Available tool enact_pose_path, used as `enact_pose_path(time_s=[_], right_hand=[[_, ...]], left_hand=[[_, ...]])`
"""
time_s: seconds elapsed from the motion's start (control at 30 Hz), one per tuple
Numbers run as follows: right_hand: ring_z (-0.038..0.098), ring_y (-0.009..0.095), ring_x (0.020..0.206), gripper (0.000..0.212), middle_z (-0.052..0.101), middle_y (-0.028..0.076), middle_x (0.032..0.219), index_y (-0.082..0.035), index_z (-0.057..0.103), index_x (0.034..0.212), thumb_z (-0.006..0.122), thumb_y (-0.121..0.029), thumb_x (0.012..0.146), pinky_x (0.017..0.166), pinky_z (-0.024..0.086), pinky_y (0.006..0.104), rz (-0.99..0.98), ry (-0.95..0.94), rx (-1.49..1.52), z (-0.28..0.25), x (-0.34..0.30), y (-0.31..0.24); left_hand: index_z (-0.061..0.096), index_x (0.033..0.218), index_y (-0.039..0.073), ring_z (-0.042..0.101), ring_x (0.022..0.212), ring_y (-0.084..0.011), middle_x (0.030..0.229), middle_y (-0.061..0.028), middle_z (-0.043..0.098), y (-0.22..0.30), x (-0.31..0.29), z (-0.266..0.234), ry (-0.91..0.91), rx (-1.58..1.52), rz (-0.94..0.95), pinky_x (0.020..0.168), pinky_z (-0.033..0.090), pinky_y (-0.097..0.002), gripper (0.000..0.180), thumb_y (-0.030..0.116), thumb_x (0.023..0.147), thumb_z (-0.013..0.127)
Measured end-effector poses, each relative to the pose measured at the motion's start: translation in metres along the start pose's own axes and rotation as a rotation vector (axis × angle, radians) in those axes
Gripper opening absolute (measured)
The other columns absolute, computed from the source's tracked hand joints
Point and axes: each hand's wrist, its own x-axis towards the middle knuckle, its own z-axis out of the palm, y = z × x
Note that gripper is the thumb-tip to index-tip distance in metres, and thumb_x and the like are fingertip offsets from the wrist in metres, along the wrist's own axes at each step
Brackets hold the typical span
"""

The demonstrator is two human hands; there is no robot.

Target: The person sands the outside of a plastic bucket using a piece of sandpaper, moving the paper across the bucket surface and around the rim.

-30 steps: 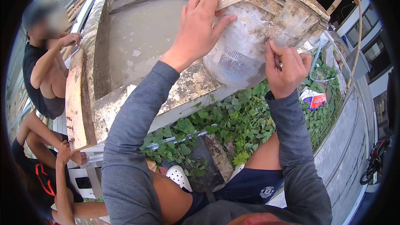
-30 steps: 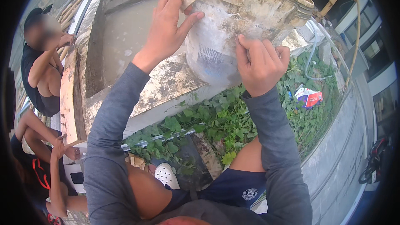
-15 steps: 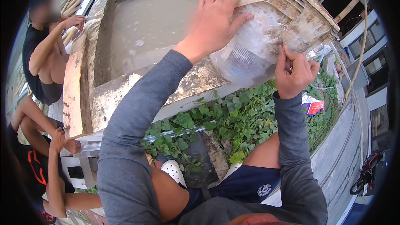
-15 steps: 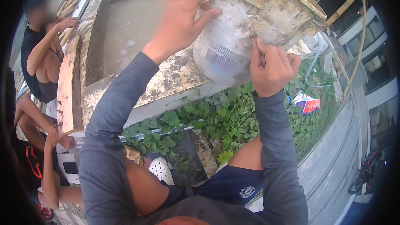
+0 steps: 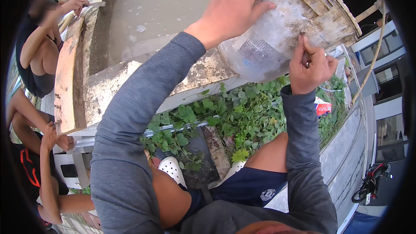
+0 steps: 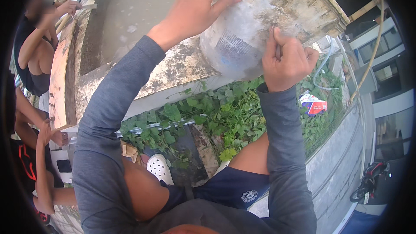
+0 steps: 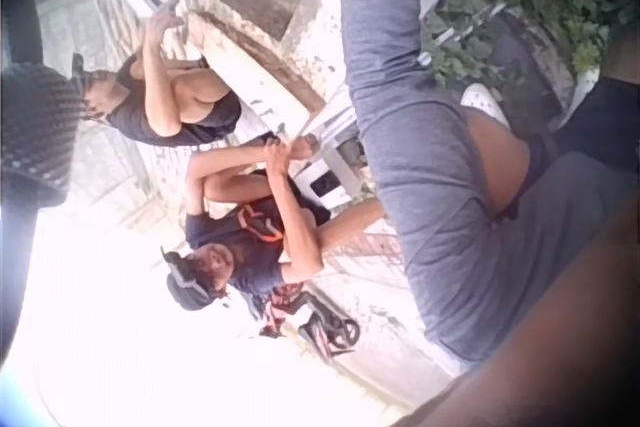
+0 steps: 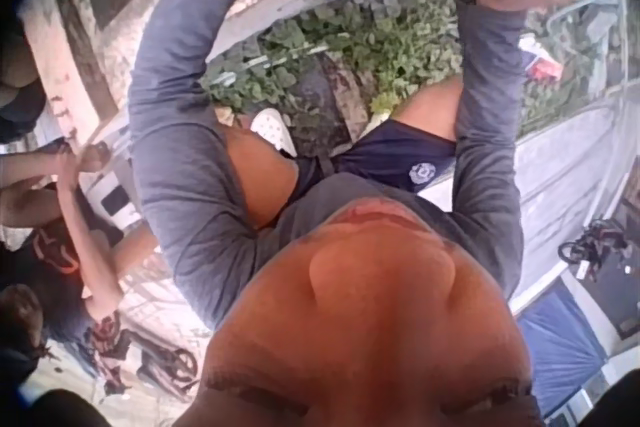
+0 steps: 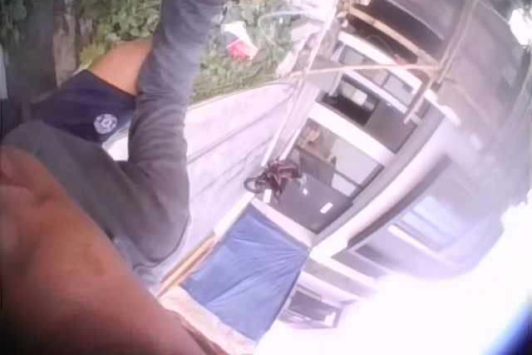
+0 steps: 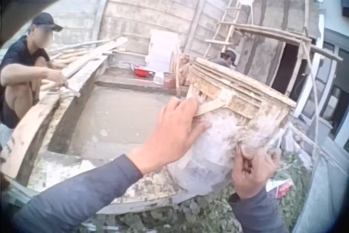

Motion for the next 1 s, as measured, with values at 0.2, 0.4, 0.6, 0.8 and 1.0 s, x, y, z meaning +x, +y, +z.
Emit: enact_pose_path(time_s=[0.2, 0.4, 0.6, 0.8, 1.0], right_hand=[[0.049, 0.013, 0.051, 0.02, 0.061, -0.005, 0.063, -0.014, 0.07, 0.083, 0.088, -0.007, 0.083, 0.069, 0.027, 0.0315, -0.029, 0.055, -0.011, -0.004, 0.014, 0.006], [0.045, 0.014, 0.049, 0.022, 0.051, -0.006, 0.056, -0.017, 0.067, 0.08, 0.087, -0.009, 0.084, 0.068, 0.028, 0.0313, -0.038, -0.045, -0.013, 0.0, -0.013, -0.005], [0.044, 0.014, 0.049, 0.023, 0.052, -0.006, 0.057, -0.018, 0.066, 0.079, 0.087, -0.009, 0.084, 0.068, 0.028, 0.0323, 0.009, 0.094, 0.023, 0.001, 0.011, 0.001], [0.047, 0.016, 0.051, 0.02, 0.057, -0.004, 0.06, -0.016, 0.07, 0.085, 0.087, -0.006, 0.082, 0.069, 0.028, 0.0329, -0.039, 0.02, -0.015, 0.003, 0.0, 0.001], [0.05, 0.017, 0.053, 0.02, 0.063, -0.002, 0.065, -0.015, 0.07, 0.084, 0.087, -0.005, 0.081, 0.071, 0.03, 0.033, -0.009, -0.024, 0.072, 0.005, -0.011, -0.003]], left_hand=[[0.054, 0.111, 0.002, 0.051, 0.099, -0.0394, 0.102, -0.0189, 0.059, 0.004, 0.002, -0.001, -0.03, -0.034, -0.035, 0.089, 0.042, -0.0501, 0.032, 0.025, 0.097, 0.071], [0.054, 0.112, 0.001, 0.051, 0.099, -0.039, 0.102, -0.0188, 0.059, 0.0, 0.001, -0.003, -0.026, -0.025, -0.007, 0.09, 0.042, -0.0496, 0.033, 0.024, 0.096, 0.072], [0.054, 0.108, 0.001, 0.052, 0.097, -0.0378, 0.097, -0.0176, 0.059, 0.004, 0.002, -0.001, 0.063, -0.024, 0.038, 0.088, 0.043, -0.0489, 0.034, 0.027, 0.097, 0.073], [0.058, 0.106, 0.01, 0.056, 0.101, -0.0299, 0.1, -0.0026, 0.069, -0.006, -0.003, 0.007, 0.036, 0.021, 0.034, 0.087, 0.042, -0.0457, 0.033, 0.038, 0.096, 0.074], [0.059, 0.109, 0.01, 0.056, 0.102, -0.0308, 0.102, -0.0034, 0.069, -0.01, -0.005, 0.008, 0.045, 0.058, 0.051, 0.088, 0.042, -0.046, 0.033, 0.037, 0.097, 0.074]])
